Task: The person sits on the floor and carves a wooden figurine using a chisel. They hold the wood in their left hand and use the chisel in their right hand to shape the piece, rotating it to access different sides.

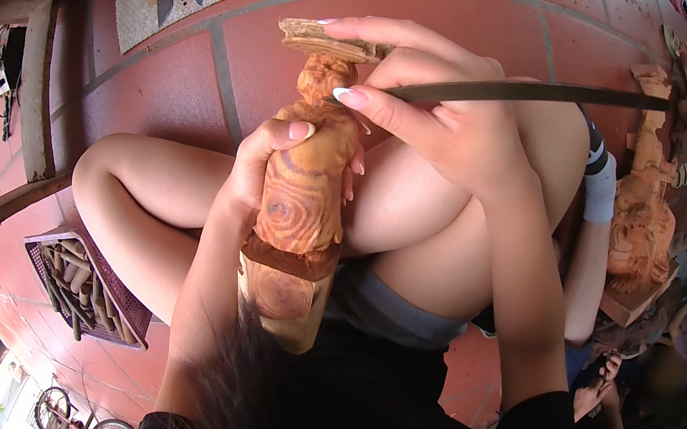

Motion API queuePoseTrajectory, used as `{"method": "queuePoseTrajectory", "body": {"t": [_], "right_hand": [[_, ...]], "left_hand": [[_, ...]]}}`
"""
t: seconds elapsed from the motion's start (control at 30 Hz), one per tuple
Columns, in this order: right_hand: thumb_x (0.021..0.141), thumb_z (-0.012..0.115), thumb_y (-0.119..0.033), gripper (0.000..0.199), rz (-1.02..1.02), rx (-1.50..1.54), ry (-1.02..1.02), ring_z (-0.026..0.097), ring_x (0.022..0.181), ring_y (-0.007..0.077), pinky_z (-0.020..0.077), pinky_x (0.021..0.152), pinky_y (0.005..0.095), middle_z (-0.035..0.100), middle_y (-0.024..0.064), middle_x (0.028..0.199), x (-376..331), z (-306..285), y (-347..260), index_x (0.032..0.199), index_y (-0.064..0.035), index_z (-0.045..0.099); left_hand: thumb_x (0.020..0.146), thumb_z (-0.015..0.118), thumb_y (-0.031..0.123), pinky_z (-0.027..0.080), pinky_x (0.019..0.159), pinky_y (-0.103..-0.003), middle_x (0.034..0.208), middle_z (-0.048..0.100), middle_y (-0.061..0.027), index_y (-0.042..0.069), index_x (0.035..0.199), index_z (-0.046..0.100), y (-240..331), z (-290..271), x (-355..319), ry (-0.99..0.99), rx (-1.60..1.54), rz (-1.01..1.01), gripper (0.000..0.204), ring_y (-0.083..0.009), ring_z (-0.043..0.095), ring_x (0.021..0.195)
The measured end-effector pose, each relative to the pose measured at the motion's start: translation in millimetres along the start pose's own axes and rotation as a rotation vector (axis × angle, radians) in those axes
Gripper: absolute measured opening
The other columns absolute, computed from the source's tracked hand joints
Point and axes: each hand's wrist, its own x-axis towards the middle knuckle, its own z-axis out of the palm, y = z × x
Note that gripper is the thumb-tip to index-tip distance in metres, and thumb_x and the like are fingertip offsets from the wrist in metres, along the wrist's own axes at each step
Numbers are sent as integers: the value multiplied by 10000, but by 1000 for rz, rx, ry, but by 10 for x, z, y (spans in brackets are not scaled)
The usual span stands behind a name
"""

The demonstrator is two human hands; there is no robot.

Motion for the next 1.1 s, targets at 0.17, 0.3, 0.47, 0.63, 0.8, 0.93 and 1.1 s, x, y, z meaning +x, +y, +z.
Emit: {"method": "queuePoseTrajectory", "body": {"t": [0.17,0.3,0.47,0.63,0.8,0.93,1.1], "right_hand": [[854,697,-36,133,13,80,96,652,1033,241,514,831,316,652,211,1189,2,-91,103,761,38,637],[877,698,-98,130,-27,113,58,660,956,198,520,758,297,676,123,1144,-24,-70,41,832,22,677],[860,709,-85,109,1,82,79,666,942,202,524,759,295,687,121,1085,-25,-28,102,850,22,690],[872,676,-35,77,49,109,35,648,987,213,512,782,285,661,170,1154,-35,-124,45,866,42,678],[894,642,-18,64,127,44,-68,638,1017,213,499,801,280,649,185,1182,-63,-122,11,888,39,669],[871,694,-84,104,154,102,0,637,902,161,500,736,267,672,117,1107,-52,-166,18,897,17,685],[858,724,-148,146,73,34,24,637,855,150,497,726,271,676,79,1072,-84,-189,79,911,-14,697]], "left_hand": [[771,609,402,551,610,-362,878,637,-209,-50,1127,551,47,103,15,19,86,5,579,-291,652,706],[783,605,370,553,621,-362,865,642,-198,-46,1106,567,41,115,-4,43,46,2,528,-284,656,712],[795,597,325,554,646,-361,864,650,-192,-48,1122,571,62,158,-9,140,109,-5,497,-279,663,732],[786,617,301,553,669,-355,871,656,-179,-45,1102,585,67,167,-2,135,120,-14,469,-264,664,743],[798,643,230,543,685,-331,888,661,-144,-48,1086,596,96,322,-34,286,192,-37,404,-222,660,767],[806,669,193,523,708,-306,899,659,-107,-51,1086,608,121,394,-36,306,249,5,376,-178,643,789],[810,702,203,506,731,-286,924,662,-85,-52,1052,629,102,461,-13,353,358,6,359,-147,628,814]]}}
